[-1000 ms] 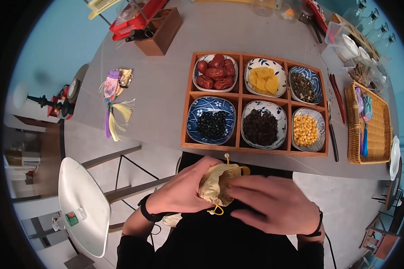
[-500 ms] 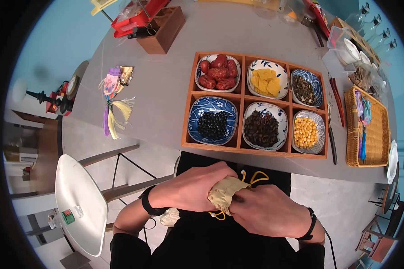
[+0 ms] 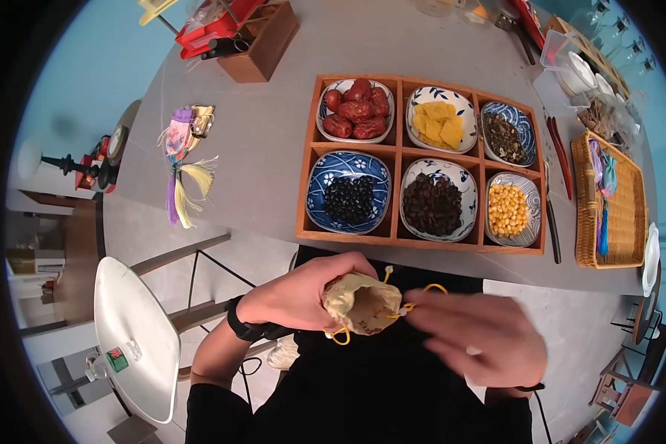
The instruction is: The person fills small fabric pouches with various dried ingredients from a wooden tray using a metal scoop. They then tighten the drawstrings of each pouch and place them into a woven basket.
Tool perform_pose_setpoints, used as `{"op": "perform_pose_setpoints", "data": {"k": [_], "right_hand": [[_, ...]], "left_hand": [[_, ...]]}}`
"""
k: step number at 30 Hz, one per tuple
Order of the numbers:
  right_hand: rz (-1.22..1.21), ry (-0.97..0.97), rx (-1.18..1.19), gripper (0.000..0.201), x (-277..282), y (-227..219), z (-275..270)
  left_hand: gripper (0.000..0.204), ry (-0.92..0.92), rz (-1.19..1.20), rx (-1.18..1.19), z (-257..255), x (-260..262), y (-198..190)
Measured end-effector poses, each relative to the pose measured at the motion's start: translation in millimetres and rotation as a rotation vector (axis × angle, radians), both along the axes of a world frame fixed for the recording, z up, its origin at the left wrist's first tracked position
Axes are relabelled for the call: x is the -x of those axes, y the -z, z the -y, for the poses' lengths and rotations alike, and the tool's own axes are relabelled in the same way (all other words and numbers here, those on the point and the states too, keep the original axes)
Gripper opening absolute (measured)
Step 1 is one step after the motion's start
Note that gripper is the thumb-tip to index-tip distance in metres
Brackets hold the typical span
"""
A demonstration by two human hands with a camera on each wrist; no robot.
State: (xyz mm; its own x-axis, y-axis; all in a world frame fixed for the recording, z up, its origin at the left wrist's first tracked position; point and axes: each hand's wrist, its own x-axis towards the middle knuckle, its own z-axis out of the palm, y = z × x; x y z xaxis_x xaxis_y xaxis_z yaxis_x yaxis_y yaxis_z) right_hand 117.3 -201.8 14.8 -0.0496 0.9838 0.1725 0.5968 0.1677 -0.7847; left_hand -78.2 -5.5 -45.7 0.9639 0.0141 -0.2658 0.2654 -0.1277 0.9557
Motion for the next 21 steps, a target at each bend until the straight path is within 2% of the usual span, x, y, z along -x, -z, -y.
{"op": "perform_pose_setpoints", "data": {"k": [1,2,3,4,6,8,10,12,16,21], "right_hand": [[-0.059,0.120,-0.063,0.031,-9,3,11],[-0.114,0.357,-0.063,0.022,-10,1,22],[-0.082,0.479,-0.055,0.025,-20,0,29],[-0.076,0.486,-0.052,0.025,-22,4,32],[0.114,1.033,0.090,0.030,-29,10,30],[0.093,1.100,0.056,0.034,-40,40,48],[0.059,1.159,0.047,0.033,-37,48,51],[0.012,1.219,0.164,0.033,-35,46,51],[0.145,1.131,0.096,0.034,-32,49,47],[0.117,1.188,0.139,0.033,-22,45,43]], "left_hand": [[0.057,-0.032,-0.010,0.006,-1,3,0],[0.058,-0.062,-0.019,0.015,-2,5,0],[0.056,-0.068,0.029,0.013,-2,5,-1],[0.056,-0.061,0.033,0.017,-3,6,0],[0.056,-0.121,0.062,-0.004,-3,7,4],[0.053,-0.179,0.067,0.004,0,5,5],[0.052,-0.190,0.067,-0.006,6,5,12],[0.050,-0.153,0.071,-0.052,5,4,10],[0.055,-0.198,0.057,0.043,4,8,14],[0.059,-0.231,0.058,0.131,3,7,10]]}}
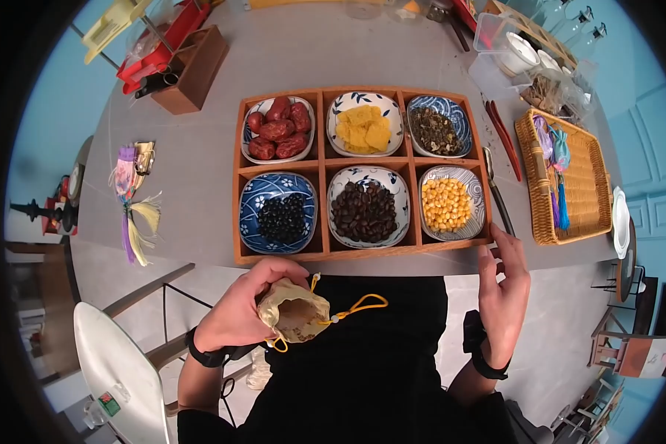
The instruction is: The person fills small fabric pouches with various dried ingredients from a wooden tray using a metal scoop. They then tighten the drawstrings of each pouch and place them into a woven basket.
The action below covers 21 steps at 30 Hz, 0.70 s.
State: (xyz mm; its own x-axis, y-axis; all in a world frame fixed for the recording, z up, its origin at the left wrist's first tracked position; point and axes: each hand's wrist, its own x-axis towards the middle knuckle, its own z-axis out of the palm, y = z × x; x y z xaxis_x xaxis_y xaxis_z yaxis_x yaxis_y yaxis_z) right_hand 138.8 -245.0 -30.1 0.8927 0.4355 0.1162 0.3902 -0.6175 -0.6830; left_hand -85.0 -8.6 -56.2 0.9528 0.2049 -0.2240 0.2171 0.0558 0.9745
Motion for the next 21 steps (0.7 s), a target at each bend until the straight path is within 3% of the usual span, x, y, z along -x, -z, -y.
{"op": "perform_pose_setpoints", "data": {"k": [9,12,16,19,21], "right_hand": [[0.073,-0.004,0.014,0.034,6,4,-5],[0.053,-0.020,-0.012,0.032,7,4,-3],[0.074,0.077,-0.035,0.029,-16,8,16],[0.339,0.163,0.182,0.025,-57,19,31],[0.405,0.097,0.292,0.024,-72,28,41]], "left_hand": [[0.071,0.008,-0.066,-0.013,-3,2,1],[0.074,-0.133,-0.083,0.027,0,0,-2],[0.068,-0.118,-0.113,0.002,-3,8,-3],[0.062,-0.039,-0.101,0.012,4,6,-2],[0.058,-0.013,-0.079,-0.056,8,-7,-6]]}}
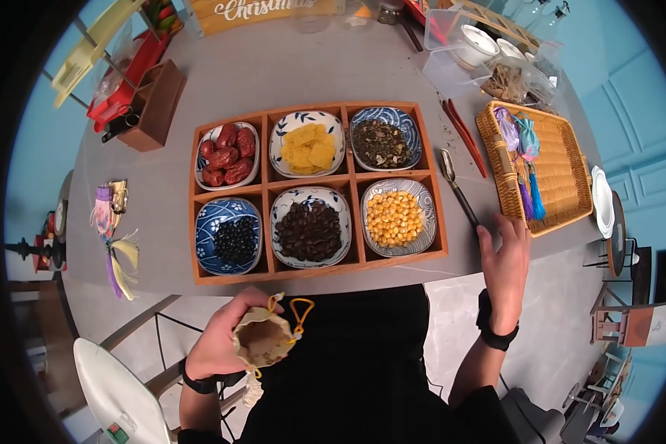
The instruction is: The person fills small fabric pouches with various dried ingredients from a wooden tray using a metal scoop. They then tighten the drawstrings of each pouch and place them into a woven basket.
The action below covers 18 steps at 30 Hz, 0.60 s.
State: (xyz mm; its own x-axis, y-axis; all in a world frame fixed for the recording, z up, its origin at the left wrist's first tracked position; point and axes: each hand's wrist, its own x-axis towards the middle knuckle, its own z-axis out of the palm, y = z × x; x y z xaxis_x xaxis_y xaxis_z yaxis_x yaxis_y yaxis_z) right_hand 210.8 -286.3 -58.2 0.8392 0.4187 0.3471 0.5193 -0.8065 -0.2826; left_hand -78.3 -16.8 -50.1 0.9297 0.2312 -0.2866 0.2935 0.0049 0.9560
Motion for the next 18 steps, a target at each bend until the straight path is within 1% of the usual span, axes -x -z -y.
{"op": "perform_pose_setpoints", "data": {"k": [1,2,4,5,7,8,10,11,12,14,15,16,17,18], "right_hand": [[0.054,-0.043,0.126,0.023,-3,4,2],[0.053,-0.048,0.125,0.023,-4,6,3],[0.063,-0.050,0.116,0.020,-6,9,3],[0.063,-0.054,0.113,0.020,-5,12,3],[-0.173,0.120,-0.122,0.014,-3,17,3],[-0.174,0.119,-0.125,0.014,-5,17,3],[-0.602,0.072,-0.812,0.010,-6,13,7],[-0.578,0.078,-0.889,0.013,-4,9,5],[-0.579,0.079,-0.892,0.013,-2,6,5],[-0.487,0.147,-1.105,0.015,1,-1,6],[-0.464,0.111,-1.241,0.017,0,-5,14],[-0.401,0.015,-1.368,0.017,-2,-7,27],[-0.381,-0.103,-1.446,0.019,-3,-14,45],[-0.323,-0.110,-1.534,0.021,-1,-22,54]], "left_hand": [[0.059,0.062,0.068,-0.053,0,-4,1],[0.060,0.124,0.138,-0.107,0,-8,2],[0.063,0.151,0.165,-0.082,5,-21,-5],[0.064,0.205,0.178,-0.065,8,-26,-7],[0.068,0.331,0.164,-0.013,11,-34,-11],[0.068,0.330,0.162,-0.016,14,-38,-12],[0.069,0.304,0.093,0.070,21,-46,-11],[0.070,0.302,0.112,0.008,22,-49,-9],[0.070,0.303,0.110,0.005,22,-50,-9],[0.067,0.261,0.064,0.032,22,-53,-12],[0.067,0.260,0.062,0.032,21,-56,-17],[0.064,0.273,0.087,-0.065,19,-59,-25],[0.060,0.279,0.111,-0.162,17,-61,-31],[0.060,0.270,0.110,-0.162,15,-61,-34]]}}
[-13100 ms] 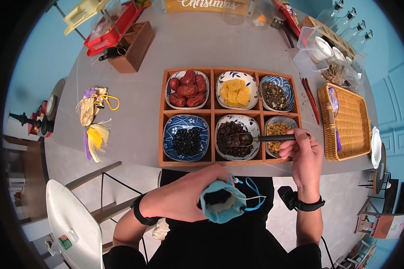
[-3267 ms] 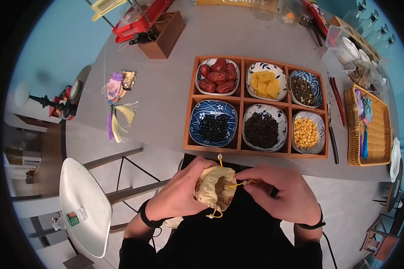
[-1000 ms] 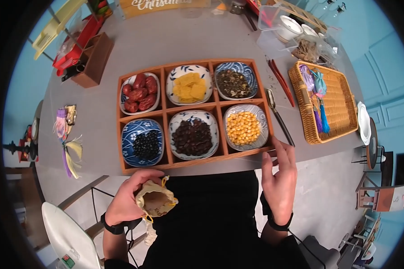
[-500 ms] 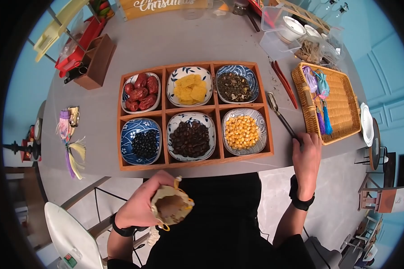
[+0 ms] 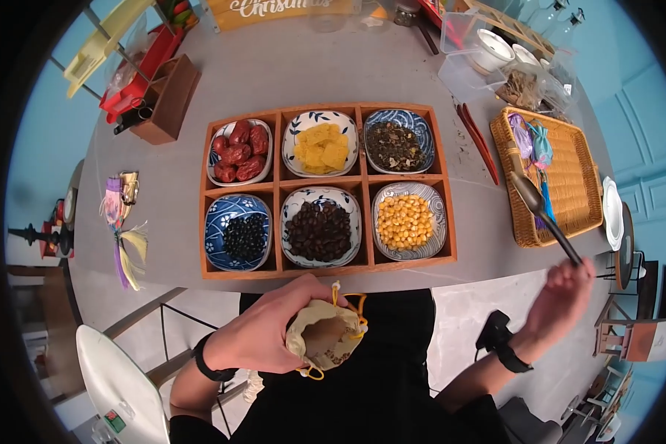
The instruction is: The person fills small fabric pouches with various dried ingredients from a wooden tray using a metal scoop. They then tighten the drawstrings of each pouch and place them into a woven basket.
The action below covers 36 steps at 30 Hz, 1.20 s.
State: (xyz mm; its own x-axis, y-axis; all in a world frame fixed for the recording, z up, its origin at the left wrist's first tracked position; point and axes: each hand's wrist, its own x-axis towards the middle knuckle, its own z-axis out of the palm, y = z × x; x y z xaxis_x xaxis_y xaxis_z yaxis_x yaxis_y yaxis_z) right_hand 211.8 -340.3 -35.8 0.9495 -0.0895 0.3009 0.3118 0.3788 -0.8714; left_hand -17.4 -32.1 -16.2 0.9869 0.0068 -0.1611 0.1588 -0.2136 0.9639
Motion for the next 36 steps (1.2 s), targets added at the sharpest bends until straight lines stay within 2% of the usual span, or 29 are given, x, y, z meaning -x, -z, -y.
{"op": "perform_pose_setpoints", "data": {"k": [2,3,4,8,10,11,12,14,17,19,21,24,26,28,32,36], "right_hand": [[0.058,-0.152,-0.111,0.022,-3,-11,16],[-0.055,-0.040,-0.149,0.021,-1,-16,3],[-0.096,0.004,0.084,0.023,-3,-14,-8],[-0.043,-0.003,0.060,0.026,0,-18,-29],[-0.035,-0.133,0.014,0.026,2,-25,-38],[0.054,-0.287,0.159,0.027,0,-22,-42],[0.074,-0.400,0.193,0.024,0,-19,-51],[0.156,-0.495,0.415,0.020,-7,-18,-65],[0.158,-0.565,0.495,0.018,-13,-26,-83],[0.149,-0.603,0.580,0.017,-17,-31,-90],[0.143,-0.695,0.675,0.016,-22,-30,-94],[0.049,-0.722,0.613,0.016,-13,-31,-108],[0.035,-0.734,0.659,0.016,-17,-28,-108],[0.107,-0.769,0.793,0.016,-20,-26,-105],[0.078,-0.746,0.678,0.017,-19,-35,-96],[0.219,-0.741,0.825,0.017,-21,-30,-84]], "left_hand": [[0.053,0.081,0.051,-0.095,-4,-1,-4],[0.053,0.080,0.048,-0.093,-4,-4,-4],[0.052,0.093,0.062,-0.116,-2,-10,-3],[0.052,0.072,0.097,-0.111,12,-30,-1],[0.052,0.100,0.091,-0.141,18,-38,-4],[0.052,0.129,0.072,-0.182,22,-42,-5],[0.052,0.157,0.057,-0.222,26,-47,-6],[0.050,0.191,0.041,-0.238,29,-58,-9],[0.046,0.156,-0.024,-0.265,32,-70,-16],[0.045,0.244,-0.146,-0.306,33,-77,-18],[0.045,0.248,-0.153,-0.312,34,-80,-21],[0.045,0.243,-0.130,-0.339,35,-82,-19],[0.044,0.239,-0.101,-0.357,35,-82,-18],[0.044,0.235,-0.117,-0.333,35,-81,-19],[0.043,0.178,-0.076,-0.370,37,-72,-17],[0.041,0.217,-0.099,-0.423,37,-75,-20]]}}
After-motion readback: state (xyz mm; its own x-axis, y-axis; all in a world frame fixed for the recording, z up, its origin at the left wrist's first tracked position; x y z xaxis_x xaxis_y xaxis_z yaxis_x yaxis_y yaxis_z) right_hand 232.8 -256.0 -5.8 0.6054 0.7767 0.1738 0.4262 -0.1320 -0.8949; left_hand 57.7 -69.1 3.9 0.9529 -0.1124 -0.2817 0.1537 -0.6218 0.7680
